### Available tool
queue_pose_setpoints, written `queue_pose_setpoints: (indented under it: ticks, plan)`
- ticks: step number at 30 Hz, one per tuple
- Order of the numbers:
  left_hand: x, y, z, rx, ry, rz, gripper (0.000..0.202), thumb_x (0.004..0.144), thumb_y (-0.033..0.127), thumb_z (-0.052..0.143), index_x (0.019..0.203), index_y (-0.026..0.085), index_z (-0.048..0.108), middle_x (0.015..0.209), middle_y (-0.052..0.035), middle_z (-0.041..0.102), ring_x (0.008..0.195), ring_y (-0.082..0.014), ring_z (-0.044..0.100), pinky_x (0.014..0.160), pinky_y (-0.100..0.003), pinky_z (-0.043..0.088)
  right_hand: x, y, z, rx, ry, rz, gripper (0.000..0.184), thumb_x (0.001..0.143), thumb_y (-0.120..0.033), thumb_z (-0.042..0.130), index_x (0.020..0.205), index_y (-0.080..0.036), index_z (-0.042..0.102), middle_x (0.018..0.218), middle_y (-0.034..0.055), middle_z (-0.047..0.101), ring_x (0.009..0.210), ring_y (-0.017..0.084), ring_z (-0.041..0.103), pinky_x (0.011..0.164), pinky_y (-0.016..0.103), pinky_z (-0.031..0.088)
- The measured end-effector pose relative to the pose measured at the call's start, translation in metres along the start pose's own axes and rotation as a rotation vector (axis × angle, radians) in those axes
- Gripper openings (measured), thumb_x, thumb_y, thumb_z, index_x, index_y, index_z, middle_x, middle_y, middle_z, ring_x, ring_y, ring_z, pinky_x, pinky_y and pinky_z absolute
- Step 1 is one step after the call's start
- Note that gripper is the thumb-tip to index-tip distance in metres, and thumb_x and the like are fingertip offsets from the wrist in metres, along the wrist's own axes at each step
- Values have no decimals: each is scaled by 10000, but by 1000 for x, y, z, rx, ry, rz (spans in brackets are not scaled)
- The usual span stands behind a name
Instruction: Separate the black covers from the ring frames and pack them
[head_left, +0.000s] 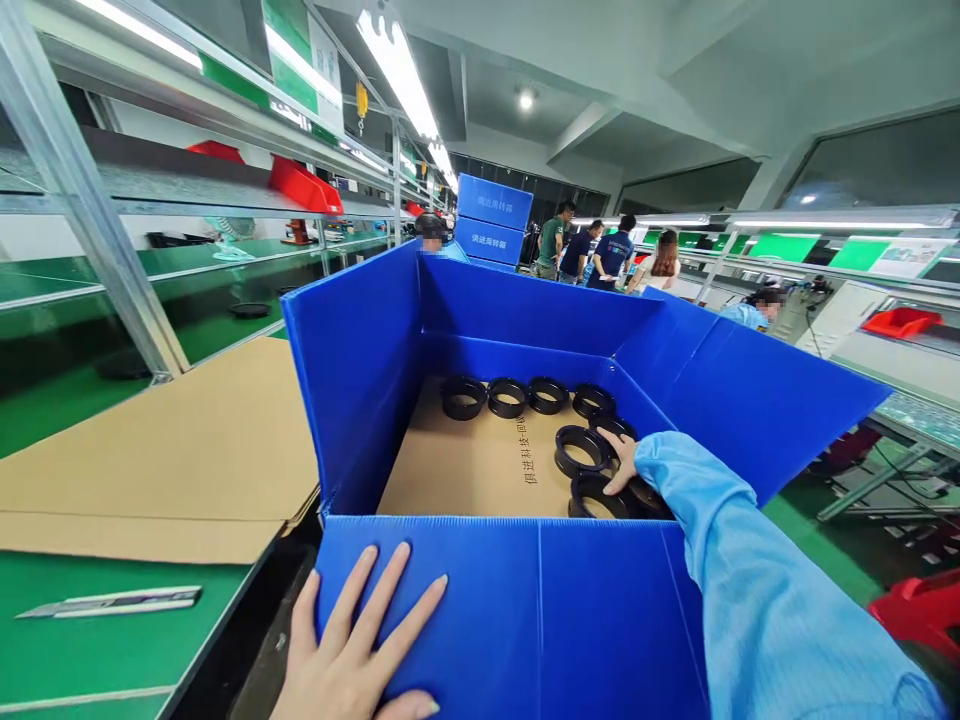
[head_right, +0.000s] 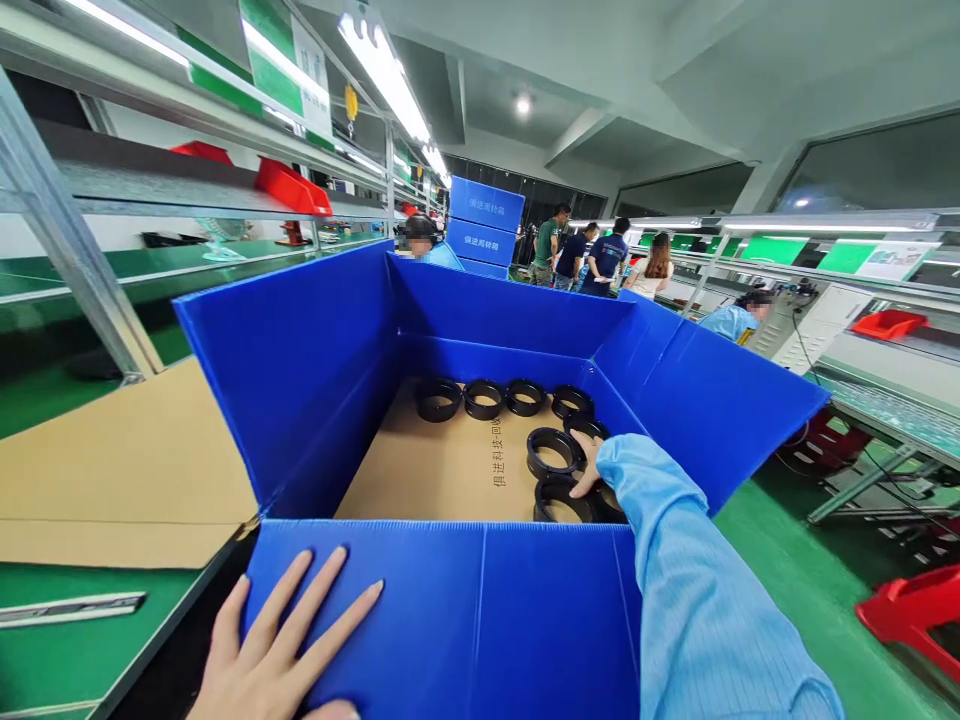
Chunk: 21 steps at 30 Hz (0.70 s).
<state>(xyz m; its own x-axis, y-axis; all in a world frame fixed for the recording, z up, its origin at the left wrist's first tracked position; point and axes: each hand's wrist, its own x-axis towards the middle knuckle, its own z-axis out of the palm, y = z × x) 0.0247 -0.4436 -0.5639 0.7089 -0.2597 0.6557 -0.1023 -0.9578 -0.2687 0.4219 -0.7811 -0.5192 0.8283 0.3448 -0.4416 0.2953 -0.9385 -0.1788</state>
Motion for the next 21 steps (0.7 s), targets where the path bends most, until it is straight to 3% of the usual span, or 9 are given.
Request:
queue_pose_setpoints:
  ticks: [3,5,12,15,18,21]
  plan:
    - [0,-2,3,36,0,30,797,778,745,589,1451,333,476,1418,-169,552,1509,-376,121,1179,-639,5,15,-6,-6,104,-57,-54,1576,347,-488,938,1588,-292,-13,1591,203,127,1441,450,250,1094,539,376]
    - [-1,-2,7,43,7,19,804,777,746,588,1461,344,456,1435,-163,536,1502,-390,132,1171,-657,2,20,-10,-6,138,-84,-120,1523,400,-385,925,1581,-324,-35,1545,193,193,1376,428,366,1032,531,435]
    - [-3,4,8,57,-21,-28,787,803,741,549,1488,390,383,1515,-131,452,1433,-413,266,1150,-681,12,20,-30,12,6,-54,-321,1341,470,-272,849,1574,-318,89,1340,112,418,1298,363,449,1093,439,362]
    - [-2,6,0,59,-43,-37,775,823,740,513,1500,400,347,1520,-119,446,1402,-399,317,1144,-678,-18,10,-41,17,-38,-8,-341,1168,489,-232,784,1529,-296,256,1274,88,494,1224,334,512,1065,430,385]
    - [-2,10,-11,35,-91,-76,741,862,721,467,1513,404,307,1542,-96,424,1404,-388,325,1132,-685,-58,-12,-52,21,-78,27,-391,871,505,-230,736,1347,-279,522,1186,69,574,1157,332,560,1039,448,403]
    - [-8,22,-23,-14,-146,-149,673,918,672,414,1521,410,273,1578,-67,375,1426,-378,303,1129,-701,-47,-34,-86,31,-153,117,-433,564,583,-277,774,1136,-283,665,1093,68,642,1116,343,580,1025,502,410]
